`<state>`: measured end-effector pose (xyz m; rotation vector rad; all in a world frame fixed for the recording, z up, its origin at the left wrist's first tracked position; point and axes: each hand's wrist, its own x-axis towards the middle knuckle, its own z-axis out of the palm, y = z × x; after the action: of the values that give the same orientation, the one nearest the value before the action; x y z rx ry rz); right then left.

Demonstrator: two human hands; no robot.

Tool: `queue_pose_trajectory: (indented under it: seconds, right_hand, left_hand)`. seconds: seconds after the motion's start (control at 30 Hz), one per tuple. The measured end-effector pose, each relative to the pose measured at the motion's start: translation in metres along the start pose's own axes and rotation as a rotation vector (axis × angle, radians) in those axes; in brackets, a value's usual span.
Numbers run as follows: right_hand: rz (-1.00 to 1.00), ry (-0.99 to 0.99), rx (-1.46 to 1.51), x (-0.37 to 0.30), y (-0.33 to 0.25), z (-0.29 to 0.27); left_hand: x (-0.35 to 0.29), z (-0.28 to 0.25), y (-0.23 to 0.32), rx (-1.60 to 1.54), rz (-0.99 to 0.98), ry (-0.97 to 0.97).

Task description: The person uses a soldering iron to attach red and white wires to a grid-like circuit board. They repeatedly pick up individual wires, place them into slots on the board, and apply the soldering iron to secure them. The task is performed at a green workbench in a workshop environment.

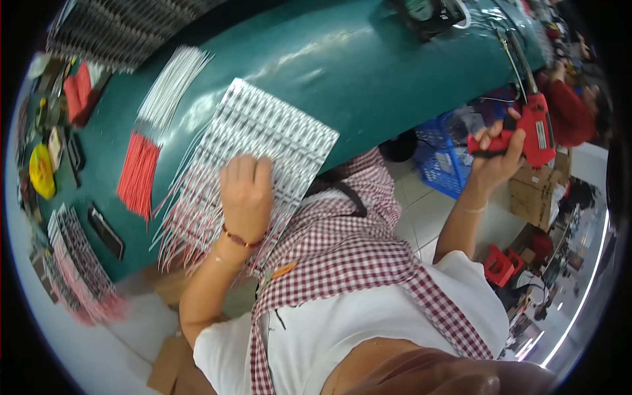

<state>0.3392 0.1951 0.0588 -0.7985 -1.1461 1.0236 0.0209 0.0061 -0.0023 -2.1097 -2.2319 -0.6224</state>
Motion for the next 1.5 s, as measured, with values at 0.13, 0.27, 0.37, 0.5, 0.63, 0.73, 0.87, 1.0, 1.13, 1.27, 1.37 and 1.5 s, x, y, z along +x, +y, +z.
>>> queue_pose_trajectory:
  seconds: [0.13, 0.27, 0.37, 0.5, 0.63, 0.73, 0.87, 1.0, 1.13, 1.27, 1.37, 1.5]
  right_hand:
    - [0.013, 0.296, -0.224, 0.071, 0.029, -0.010]
    - [0.156, 0.225, -0.341, 0.105, 0.072, -0.031]
    - [0.128, 0.202, -0.151, 0.082, 0.065, 0.006]
    - [0.147, 0.210, 0.086, 0.029, 0.029, 0.017]
    - [0.331, 0.074, 0.223, -0.034, 0.023, 0.044]
    - [0.482, -0.198, 0.213, -0.079, 0.021, 0.059]
    - [0.739, -0.522, 0.218, -0.106, 0.012, 0.084]
    - [0.785, -0.667, 0.196, -0.112, 0.017, 0.098]
    - [0.816, -0.708, 0.193, -0.109, 0.012, 0.106]
    - [0.698, -0.712, 0.180, -0.112, 0.009, 0.107]
    - [0.660, -0.687, 0.103, -0.115, 0.004, 0.107]
    - [0.500, -0.668, -0.040, -0.127, 0.013, 0.105]
  left_hand:
    - [0.005, -0.004, 0.002, 0.063, -0.002, -0.011]
    - [0.007, 0.003, 0.003, 0.090, 0.023, 0.012]
    - [0.002, -0.014, 0.007, 0.084, -0.066, 0.068]
    - [0.009, -0.017, 0.022, -0.145, 0.033, 0.082]
    - [0.010, -0.017, 0.030, -0.276, 0.039, -0.002]
    - [0.009, -0.021, 0.039, -0.408, 0.041, -0.017]
    - [0.015, -0.034, 0.056, -0.506, 0.061, 0.008]
    - [0.017, -0.039, 0.064, -0.582, 0.007, 0.033]
    - [0.016, -0.042, 0.069, -0.585, 0.012, 0.067]
    - [0.015, -0.046, 0.066, -0.588, -0.020, 0.054]
    - [0.015, -0.048, 0.067, -0.625, -0.067, 0.018]
    - [0.016, -0.047, 0.068, -0.716, -0.147, -0.047]
